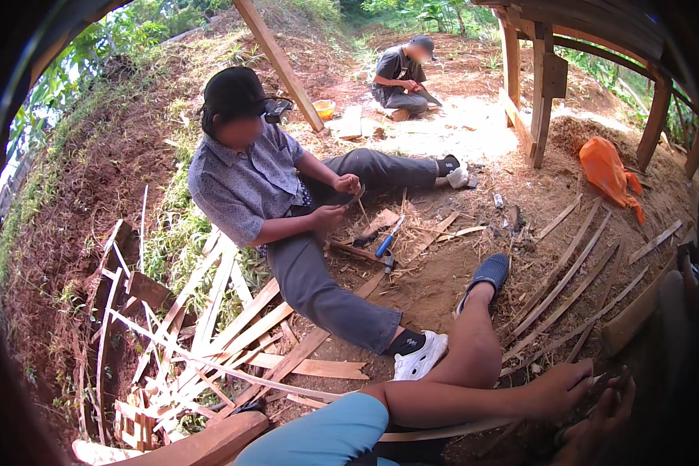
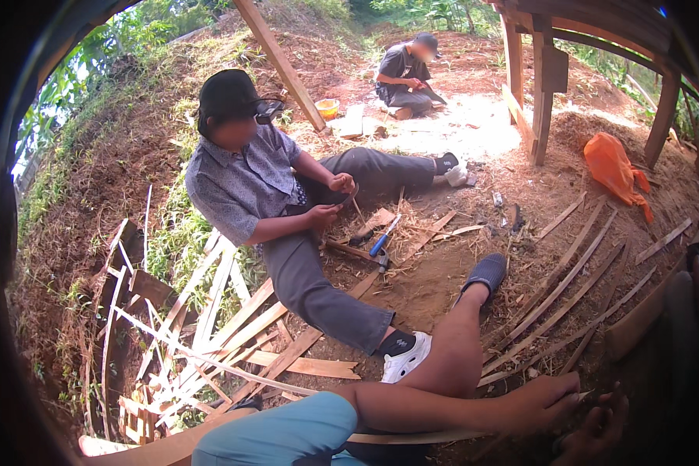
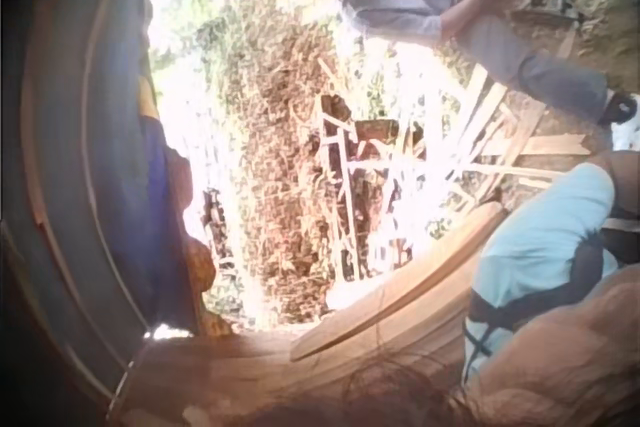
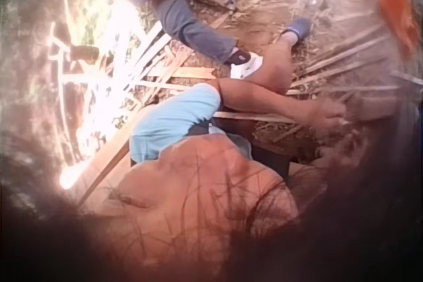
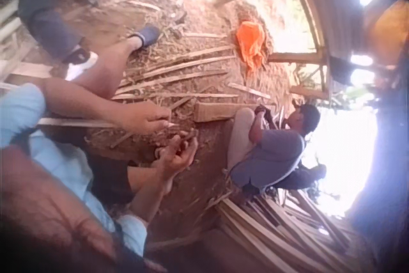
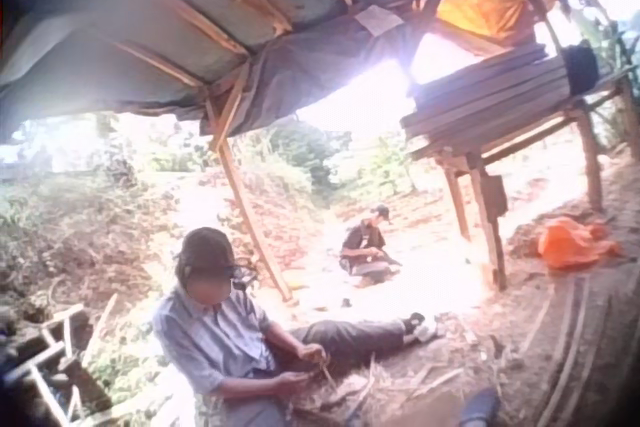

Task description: The person sits on the ground and uses a curved blade to shave thin strips from a long piece of wood. They hold the wood with one hand and pull the blade along its length to remove shavings. Other people are visible in the background performing similar tasks.

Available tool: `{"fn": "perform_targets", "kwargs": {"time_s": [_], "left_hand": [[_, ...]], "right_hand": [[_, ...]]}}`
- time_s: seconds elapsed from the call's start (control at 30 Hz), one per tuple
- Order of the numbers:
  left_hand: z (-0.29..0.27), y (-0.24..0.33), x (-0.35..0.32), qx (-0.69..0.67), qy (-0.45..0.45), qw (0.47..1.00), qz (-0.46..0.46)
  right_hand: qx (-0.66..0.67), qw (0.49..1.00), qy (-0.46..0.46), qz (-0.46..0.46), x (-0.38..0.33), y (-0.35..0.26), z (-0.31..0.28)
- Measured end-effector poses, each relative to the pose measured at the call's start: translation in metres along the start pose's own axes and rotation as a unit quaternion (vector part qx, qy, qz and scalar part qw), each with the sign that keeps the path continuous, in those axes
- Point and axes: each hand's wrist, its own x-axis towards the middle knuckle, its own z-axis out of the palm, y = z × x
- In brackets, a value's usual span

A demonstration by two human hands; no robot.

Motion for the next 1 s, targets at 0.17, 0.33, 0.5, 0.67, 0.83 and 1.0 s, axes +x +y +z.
{"fn": "perform_targets", "kwargs": {"time_s": [0.17,0.33,0.5,0.67,0.83,1.0], "left_hand": [[0.019,0.01,-0.01,0.015,-0.028,0.999,0.005],[0.019,0.009,-0.011,0.047,-0.006,0.998,0.043],[0.017,0.011,-0.009,0.092,-0.01,0.995,0.03],[0.016,0.009,-0.006,0.102,-0.018,0.994,0.03],[0.021,0.015,-0.003,0.134,-0.021,0.991,0.018],[0.017,0.013,-0.004,0.145,-0.032,0.989,-0.027]], "right_hand": [[-0.093,0.996,-0.007,0.005,0.008,0.041,-0.031],[-0.124,0.949,-0.188,0.221,0.025,0.021,-0.055],[-0.067,0.983,-0.022,0.17,0.005,-0.006,-0.023],[-0.035,0.987,-0.045,0.152,0.006,0.005,-0.029],[-0.082,0.997,0.004,-0.009,0.011,0.042,-0.036],[-0.041,0.983,-0.028,0.179,0.004,0.0,-0.019]]}}
